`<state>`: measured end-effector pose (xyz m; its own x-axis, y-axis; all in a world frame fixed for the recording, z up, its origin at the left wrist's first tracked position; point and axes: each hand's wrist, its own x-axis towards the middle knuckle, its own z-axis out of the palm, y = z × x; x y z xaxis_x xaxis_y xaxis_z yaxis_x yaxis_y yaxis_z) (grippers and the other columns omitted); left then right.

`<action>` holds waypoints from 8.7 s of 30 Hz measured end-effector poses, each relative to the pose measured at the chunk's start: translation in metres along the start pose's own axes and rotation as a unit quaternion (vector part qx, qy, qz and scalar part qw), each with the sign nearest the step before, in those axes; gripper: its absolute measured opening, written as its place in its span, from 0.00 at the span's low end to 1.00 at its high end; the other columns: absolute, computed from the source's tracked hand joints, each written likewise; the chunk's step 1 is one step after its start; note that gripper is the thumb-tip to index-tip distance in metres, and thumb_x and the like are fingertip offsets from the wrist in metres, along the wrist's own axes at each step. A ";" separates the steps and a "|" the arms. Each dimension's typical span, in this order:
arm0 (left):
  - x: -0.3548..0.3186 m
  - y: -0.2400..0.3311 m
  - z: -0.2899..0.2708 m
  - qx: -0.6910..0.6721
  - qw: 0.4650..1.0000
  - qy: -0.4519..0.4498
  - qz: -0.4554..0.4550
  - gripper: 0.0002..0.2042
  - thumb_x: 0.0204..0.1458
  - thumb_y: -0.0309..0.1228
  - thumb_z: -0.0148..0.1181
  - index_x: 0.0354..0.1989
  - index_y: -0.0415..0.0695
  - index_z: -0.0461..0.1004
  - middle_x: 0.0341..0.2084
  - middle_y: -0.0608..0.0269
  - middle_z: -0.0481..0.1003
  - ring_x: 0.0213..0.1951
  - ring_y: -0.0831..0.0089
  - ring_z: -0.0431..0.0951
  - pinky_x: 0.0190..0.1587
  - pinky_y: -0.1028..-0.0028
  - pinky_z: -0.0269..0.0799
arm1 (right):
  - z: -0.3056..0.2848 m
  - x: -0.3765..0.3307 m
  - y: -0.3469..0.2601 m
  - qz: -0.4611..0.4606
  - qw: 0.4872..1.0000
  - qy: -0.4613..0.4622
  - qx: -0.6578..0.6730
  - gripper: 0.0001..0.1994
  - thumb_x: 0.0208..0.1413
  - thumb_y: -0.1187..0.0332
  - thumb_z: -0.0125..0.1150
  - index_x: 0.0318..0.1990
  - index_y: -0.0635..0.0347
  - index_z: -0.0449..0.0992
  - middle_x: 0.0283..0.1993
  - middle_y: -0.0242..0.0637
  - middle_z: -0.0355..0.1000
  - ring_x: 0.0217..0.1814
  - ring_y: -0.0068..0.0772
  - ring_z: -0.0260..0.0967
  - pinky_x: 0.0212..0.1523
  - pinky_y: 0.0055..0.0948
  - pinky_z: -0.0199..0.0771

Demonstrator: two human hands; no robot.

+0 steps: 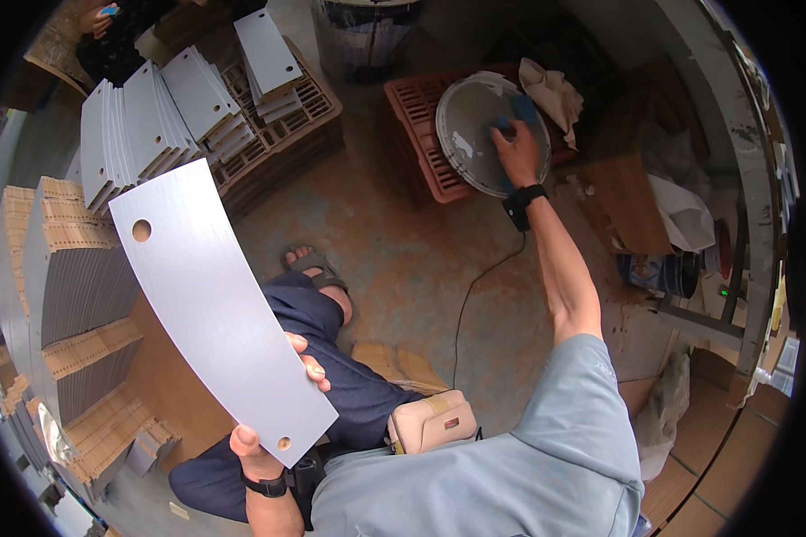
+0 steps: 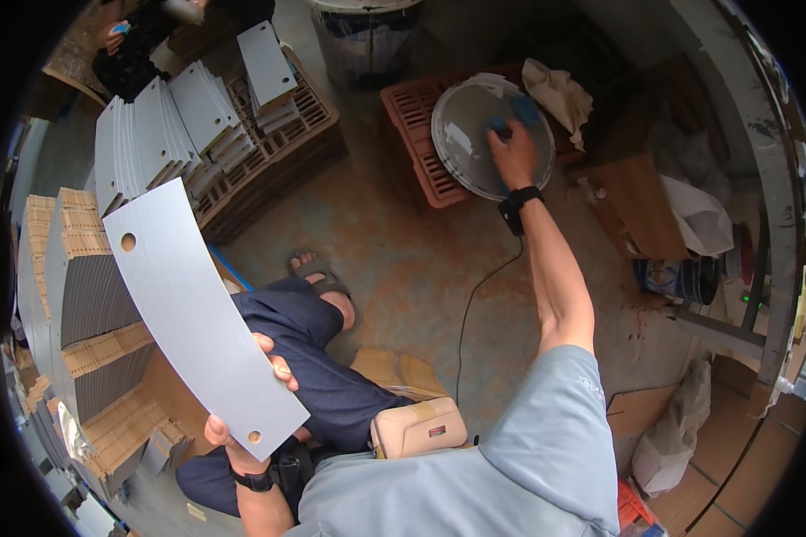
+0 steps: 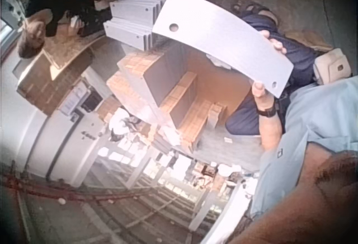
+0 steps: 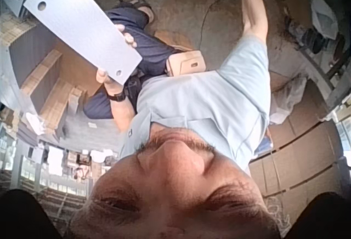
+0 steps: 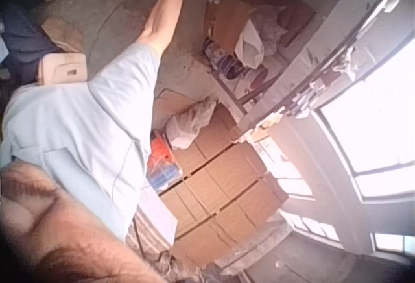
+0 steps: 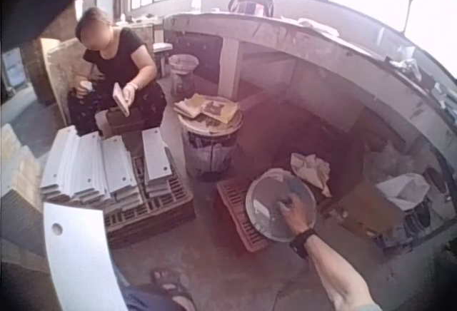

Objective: Cleaning and inspecting wooden furniture panels using a cloth and a sanding block.

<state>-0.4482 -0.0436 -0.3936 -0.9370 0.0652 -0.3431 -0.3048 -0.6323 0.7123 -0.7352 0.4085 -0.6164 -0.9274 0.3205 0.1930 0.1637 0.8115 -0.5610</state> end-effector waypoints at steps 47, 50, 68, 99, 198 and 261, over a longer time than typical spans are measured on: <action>-0.140 0.128 -0.136 -0.150 0.899 0.012 0.412 0.41 0.64 0.66 0.41 0.69 0.38 0.61 0.55 0.44 0.69 0.48 0.57 0.76 0.48 0.57 0.79 | -0.108 -0.241 -0.508 -0.375 0.651 -0.289 0.594 0.17 0.66 0.72 0.57 0.60 0.65 0.70 0.55 0.37 0.73 0.51 0.25 0.74 0.52 0.30 0.78; -0.159 0.129 -0.151 -0.149 0.892 0.027 0.425 0.41 0.64 0.66 0.41 0.69 0.38 0.60 0.55 0.44 0.69 0.48 0.58 0.76 0.48 0.58 0.79 | -0.107 -0.295 -0.523 -0.414 0.622 -0.309 0.589 0.22 0.56 0.74 0.65 0.58 0.65 0.71 0.54 0.38 0.73 0.53 0.30 0.71 0.57 0.32 0.72; -0.168 0.130 -0.207 -0.197 0.866 0.080 0.453 0.46 0.60 0.72 0.40 0.65 0.35 0.63 0.52 0.47 0.72 0.47 0.59 0.76 0.49 0.59 0.78 | -0.028 -0.375 -0.507 -0.513 0.596 -0.408 0.464 0.20 0.46 0.74 0.68 0.49 0.60 0.73 0.45 0.40 0.73 0.44 0.35 0.73 0.47 0.33 0.73; -0.150 0.127 -0.181 -0.167 0.869 0.125 0.449 0.46 0.59 0.73 0.37 0.67 0.39 0.62 0.54 0.50 0.71 0.47 0.59 0.75 0.49 0.58 0.76 | -0.028 -0.376 -0.509 -0.576 0.595 -0.339 0.447 0.26 0.43 0.68 0.84 0.47 0.59 0.74 0.39 0.37 0.76 0.30 0.27 0.73 0.29 0.26 0.76; -0.153 0.110 -0.200 -0.201 0.889 0.046 0.410 0.46 0.54 0.75 0.51 0.66 0.45 0.63 0.43 0.60 0.68 0.40 0.69 0.74 0.43 0.66 0.76 | -0.039 -0.355 -0.525 -0.552 0.676 -0.262 0.412 0.23 0.41 0.74 0.78 0.44 0.60 0.71 0.38 0.41 0.73 0.31 0.35 0.72 0.32 0.32 0.75; -0.161 0.084 -0.184 0.238 0.961 0.100 0.101 0.24 0.63 0.40 0.66 0.61 0.37 0.71 0.46 0.68 0.77 0.48 0.82 0.73 0.53 0.79 0.69 | -0.024 -0.260 -0.547 -0.602 0.615 -0.343 0.377 0.19 0.64 0.68 0.62 0.61 0.59 0.73 0.54 0.39 0.76 0.58 0.42 0.71 0.60 0.38 0.73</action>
<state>-0.2914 -0.2493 -0.3912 -0.9483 -0.2014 -0.2451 -0.2080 -0.1887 0.9598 -0.5756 -0.1071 -0.3407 -0.1897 -0.7818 0.5939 -0.7426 -0.2815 -0.6077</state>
